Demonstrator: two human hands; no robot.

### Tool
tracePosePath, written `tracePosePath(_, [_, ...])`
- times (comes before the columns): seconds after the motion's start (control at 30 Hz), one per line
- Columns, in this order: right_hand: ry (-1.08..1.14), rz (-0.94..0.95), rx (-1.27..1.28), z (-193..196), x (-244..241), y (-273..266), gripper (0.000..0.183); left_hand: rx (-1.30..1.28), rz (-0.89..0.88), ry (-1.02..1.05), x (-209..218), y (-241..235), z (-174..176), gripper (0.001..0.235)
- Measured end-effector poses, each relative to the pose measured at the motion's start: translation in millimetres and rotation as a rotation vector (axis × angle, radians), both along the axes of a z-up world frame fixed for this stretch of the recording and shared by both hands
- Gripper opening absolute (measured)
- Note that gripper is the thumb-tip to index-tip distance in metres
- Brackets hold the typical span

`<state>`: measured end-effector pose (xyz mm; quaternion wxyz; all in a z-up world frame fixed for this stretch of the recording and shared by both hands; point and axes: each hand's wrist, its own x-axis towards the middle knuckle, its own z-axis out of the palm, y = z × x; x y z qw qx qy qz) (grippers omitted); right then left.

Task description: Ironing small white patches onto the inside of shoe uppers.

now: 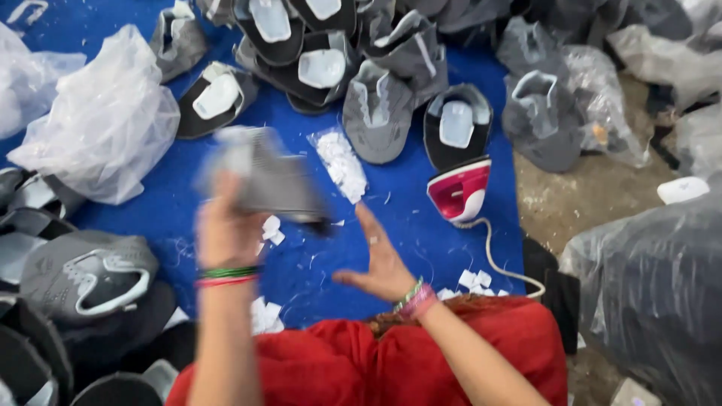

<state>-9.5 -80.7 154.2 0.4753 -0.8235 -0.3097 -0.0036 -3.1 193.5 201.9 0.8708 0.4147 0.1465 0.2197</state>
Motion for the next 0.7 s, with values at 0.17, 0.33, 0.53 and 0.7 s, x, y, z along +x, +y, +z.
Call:
tracePosePath(0.17, [0.377,-0.362,0.386,-72.4,56.5,-34.1,0.047,-0.284,-0.438,-0.182,42.9,-82.3,-28.0,0.045])
tracePosePath(0.33, [1.026,0.044,1.125,34.5,59.4,-63.2,0.052,0.567,-0.250,-0.101,30.3,-107.0,20.9,0.039])
tracePosePath(0.53, [1.214,0.099,1.190,46.5,62.9,-69.7,0.062,0.897,-0.288,0.064,21.7,-142.1,35.4,0.033])
tracePosePath(0.7, [1.086,-0.061,1.149,-1.1,89.3,-86.9,0.047,1.372,-0.048,-0.328,9.5,-153.4,32.9,0.030])
